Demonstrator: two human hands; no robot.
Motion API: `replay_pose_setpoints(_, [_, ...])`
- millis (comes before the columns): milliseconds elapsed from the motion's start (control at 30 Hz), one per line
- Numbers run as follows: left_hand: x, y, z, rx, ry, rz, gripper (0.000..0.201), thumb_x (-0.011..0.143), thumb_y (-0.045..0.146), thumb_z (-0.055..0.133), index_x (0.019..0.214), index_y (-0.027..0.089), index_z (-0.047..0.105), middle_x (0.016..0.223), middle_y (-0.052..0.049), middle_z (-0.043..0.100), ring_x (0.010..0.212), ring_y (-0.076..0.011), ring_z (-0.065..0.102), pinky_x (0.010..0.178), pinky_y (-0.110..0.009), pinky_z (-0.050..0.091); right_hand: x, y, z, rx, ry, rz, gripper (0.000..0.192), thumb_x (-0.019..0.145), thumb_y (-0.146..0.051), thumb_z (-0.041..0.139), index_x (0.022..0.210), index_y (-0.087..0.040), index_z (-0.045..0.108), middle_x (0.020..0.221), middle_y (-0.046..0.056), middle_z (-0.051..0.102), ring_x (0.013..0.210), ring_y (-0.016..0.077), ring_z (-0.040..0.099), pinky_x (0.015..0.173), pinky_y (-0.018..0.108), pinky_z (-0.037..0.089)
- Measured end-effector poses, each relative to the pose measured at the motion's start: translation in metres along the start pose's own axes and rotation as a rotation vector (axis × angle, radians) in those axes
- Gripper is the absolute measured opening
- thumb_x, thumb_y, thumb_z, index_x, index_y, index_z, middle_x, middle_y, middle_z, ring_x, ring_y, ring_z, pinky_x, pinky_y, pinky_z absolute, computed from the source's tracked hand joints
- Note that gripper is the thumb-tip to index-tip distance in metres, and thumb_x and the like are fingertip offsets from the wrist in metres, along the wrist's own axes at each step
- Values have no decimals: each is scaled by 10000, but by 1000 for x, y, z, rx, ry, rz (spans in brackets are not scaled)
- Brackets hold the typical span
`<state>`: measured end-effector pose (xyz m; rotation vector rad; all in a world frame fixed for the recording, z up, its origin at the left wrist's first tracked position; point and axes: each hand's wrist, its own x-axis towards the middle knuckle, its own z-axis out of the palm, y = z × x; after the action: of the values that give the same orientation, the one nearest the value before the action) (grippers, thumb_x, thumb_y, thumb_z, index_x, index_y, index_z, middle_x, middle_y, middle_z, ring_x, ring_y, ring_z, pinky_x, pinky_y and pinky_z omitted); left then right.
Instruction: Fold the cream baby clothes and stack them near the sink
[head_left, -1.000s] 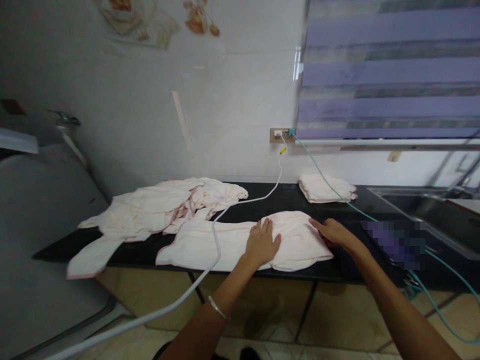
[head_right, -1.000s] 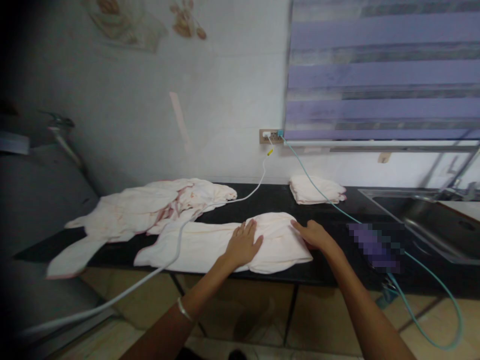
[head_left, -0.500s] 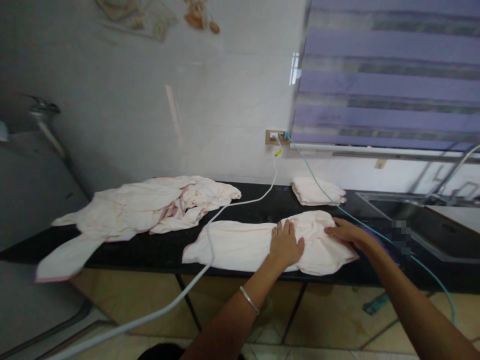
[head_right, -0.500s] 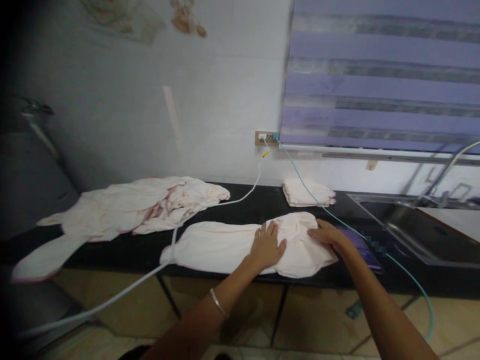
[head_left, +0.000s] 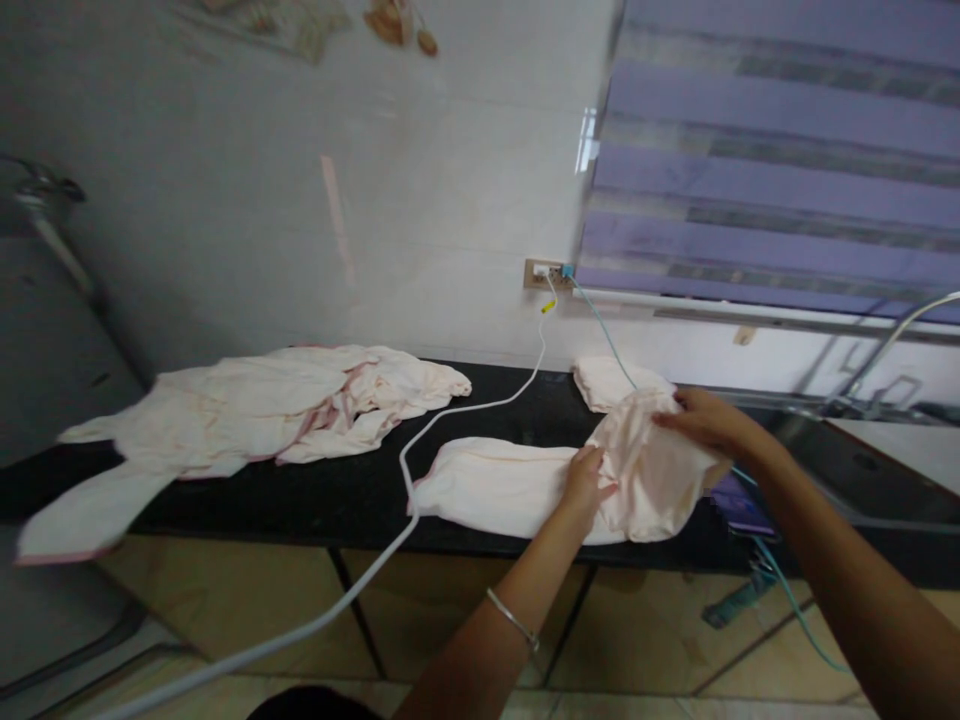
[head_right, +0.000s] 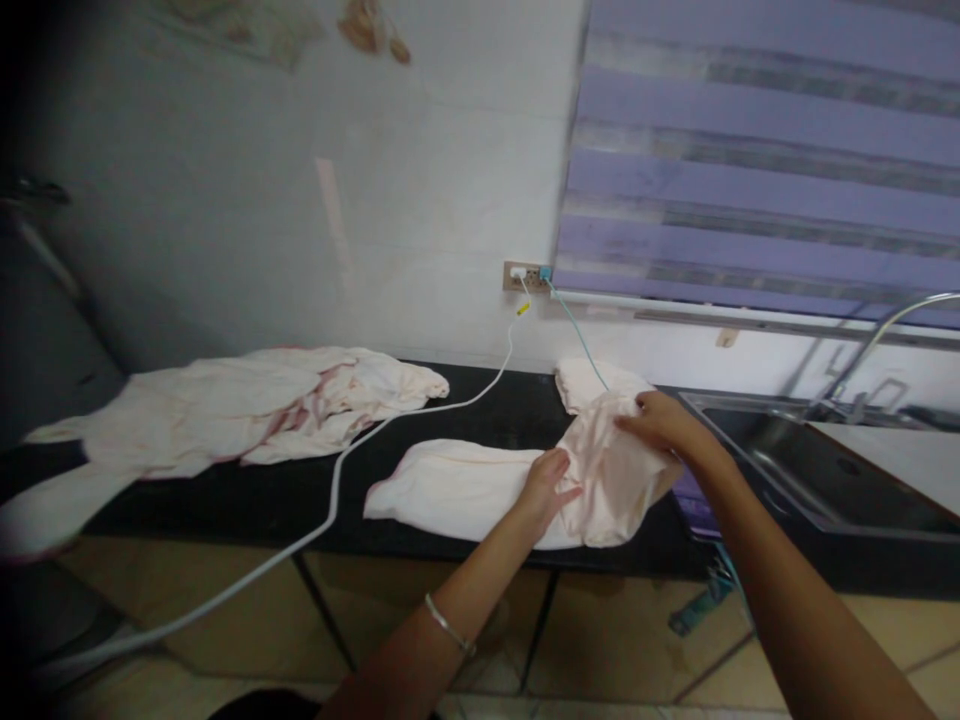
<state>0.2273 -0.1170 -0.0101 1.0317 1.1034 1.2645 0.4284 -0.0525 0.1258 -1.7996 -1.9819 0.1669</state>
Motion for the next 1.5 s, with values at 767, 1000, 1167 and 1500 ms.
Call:
replay_pose_setpoints(767, [1,44,-112,-770,-208,-402,359,953,435,471,952,126,655,788,-107,695,724,-233,683,732,-337,564,-57,-215,85,-243,-189,-69,422,866,-289,659,1241,-99,692,1219,239,703,1147,353,694,898,393,563])
replay_pose_setpoints(1000, [-4,97,-197,157,113,-105,329,901,485,589,906,161,648,843,-73,707,762,-216,671,751,-340,532,-57,-198,119,181,-568,-212,459,968,-521,560,1118,-111,705,974,182,764,675,228,739,629,314,572])
replay_pose_setpoints(1167, [-17,117,-235,1024,322,173,403,969,481,479,1052,150,693,1083,-141,742,1057,-288,671,925,-370,473,-58,-181,112,293,-359,-517,339,996,-412,542,1141,-144,691,1134,142,746,954,217,719,866,324,547])
replay_pose_setpoints(1500, [-46,50,-215,1570,347,226,382,1025,388,427,1230,111,592,1237,-199,620,1171,-331,584,947,-423,454,-125,-165,194,-80,-136,-439,575,1066,-476,295,1593,-270,399,1682,64,307,1567,304,205,1249,562,151])
